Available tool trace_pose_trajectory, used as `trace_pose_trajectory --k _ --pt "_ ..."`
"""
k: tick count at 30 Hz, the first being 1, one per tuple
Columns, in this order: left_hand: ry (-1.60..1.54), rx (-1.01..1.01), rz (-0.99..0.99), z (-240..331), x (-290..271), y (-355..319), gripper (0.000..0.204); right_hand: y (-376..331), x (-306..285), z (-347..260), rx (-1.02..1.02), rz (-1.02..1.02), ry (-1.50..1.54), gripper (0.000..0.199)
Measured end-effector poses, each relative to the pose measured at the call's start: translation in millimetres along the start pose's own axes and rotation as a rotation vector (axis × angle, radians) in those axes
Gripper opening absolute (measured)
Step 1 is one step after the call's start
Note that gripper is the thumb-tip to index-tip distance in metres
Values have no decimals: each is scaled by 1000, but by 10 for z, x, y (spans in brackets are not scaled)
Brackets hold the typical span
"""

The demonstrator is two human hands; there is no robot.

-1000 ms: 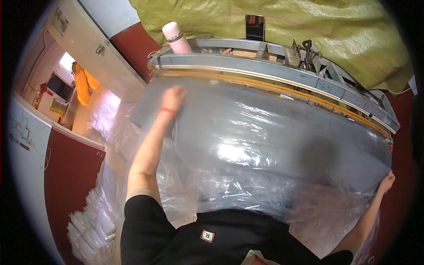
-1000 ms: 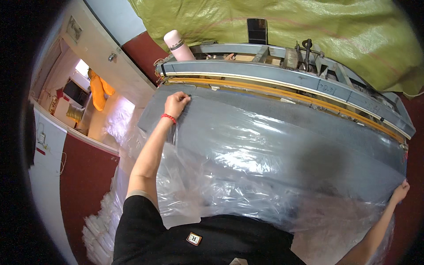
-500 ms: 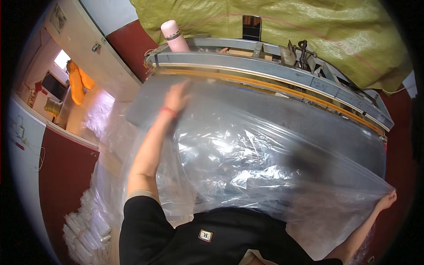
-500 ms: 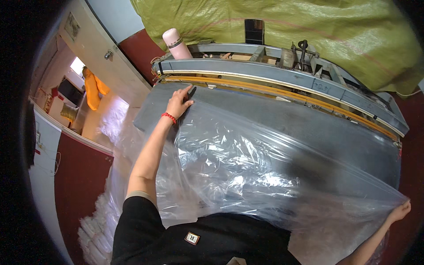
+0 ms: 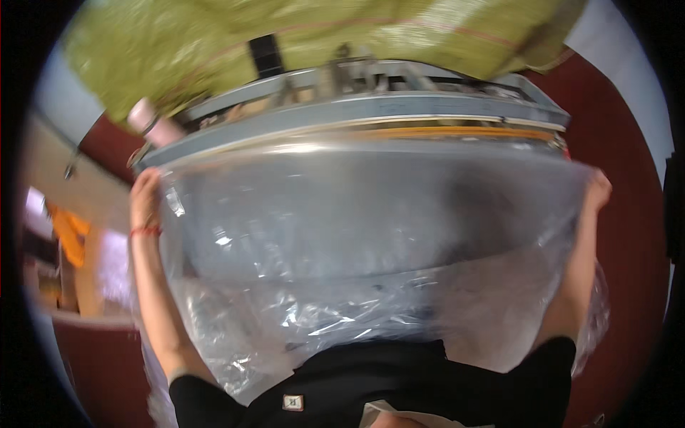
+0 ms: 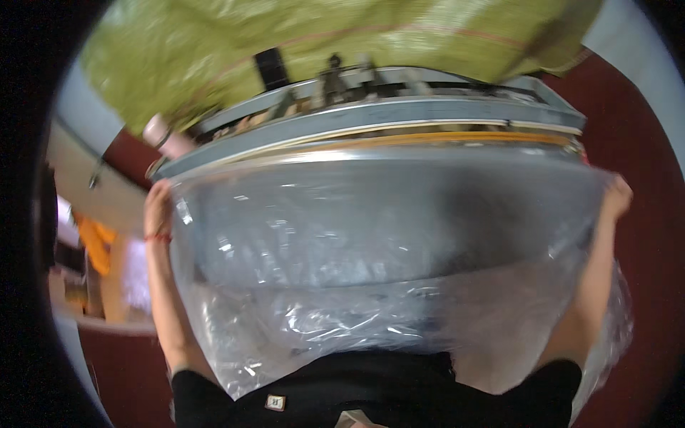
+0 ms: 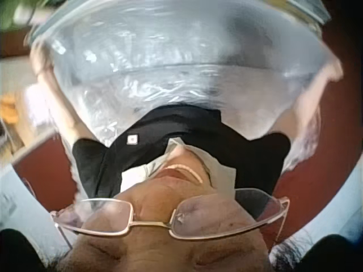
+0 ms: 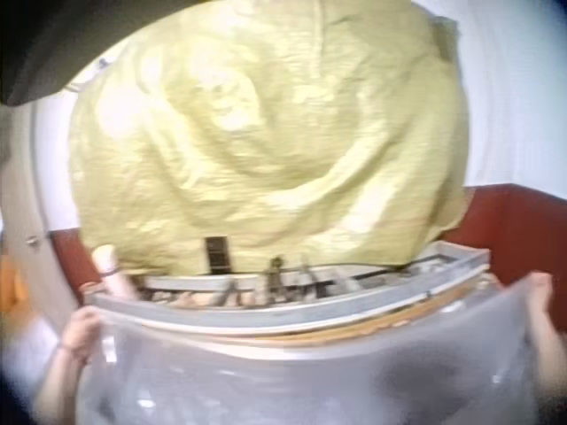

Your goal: Operate an industrial machine to seal and cut large sheets of plastic film.

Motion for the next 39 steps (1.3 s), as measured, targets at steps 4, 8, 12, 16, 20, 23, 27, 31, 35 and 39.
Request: trace_pose_trajectory --k 4,8,12,16,20,23,27,31,35,39 --pt "297 210 436 -307 -611 222 18 -327 911 -1321 -149 97 -280 24" --pt "323 25 521 -1055 -545 647 18 -475 1430 -1074 -18 68 -60 20" --pt "121 194 429 -1077 -741 964 16 -361 1750 -895 135 24 90 19" --pt "17 201 282 -1120 -619 1043 12 -354 1744 -929 177 41 100 15" --pt "6 267 317 -1035 -603 940 13 -343 1722 -981 82 120 64 13" --pt "127 79 382 -993 -493 830 11 -366 1687 -902 334 77 351 9" --pt "-76 80 320 -910 -369 760 10 -373 1673 -1083 340 159 525 5" --pt "-63 93 370 -980 -464 783 11 -351 1661 -1096 345 128 472 16" --pt "-14 90 389 -871 -304 659 10 -370 1549 -1440 464 -45 430 31" --pt "168 125 189 -596 -280 273 6 -423 1087 -1870 230 -17 123 26"
Point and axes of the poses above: each hand's wrist, its own y-axis towards the middle knuckle, its own x-axis out of the palm, z = x × y, the point moved 6 cm from there along y, towards the middle knuckle, and after that the axes turned 14 degrees about -x, right-handed, at the moved point
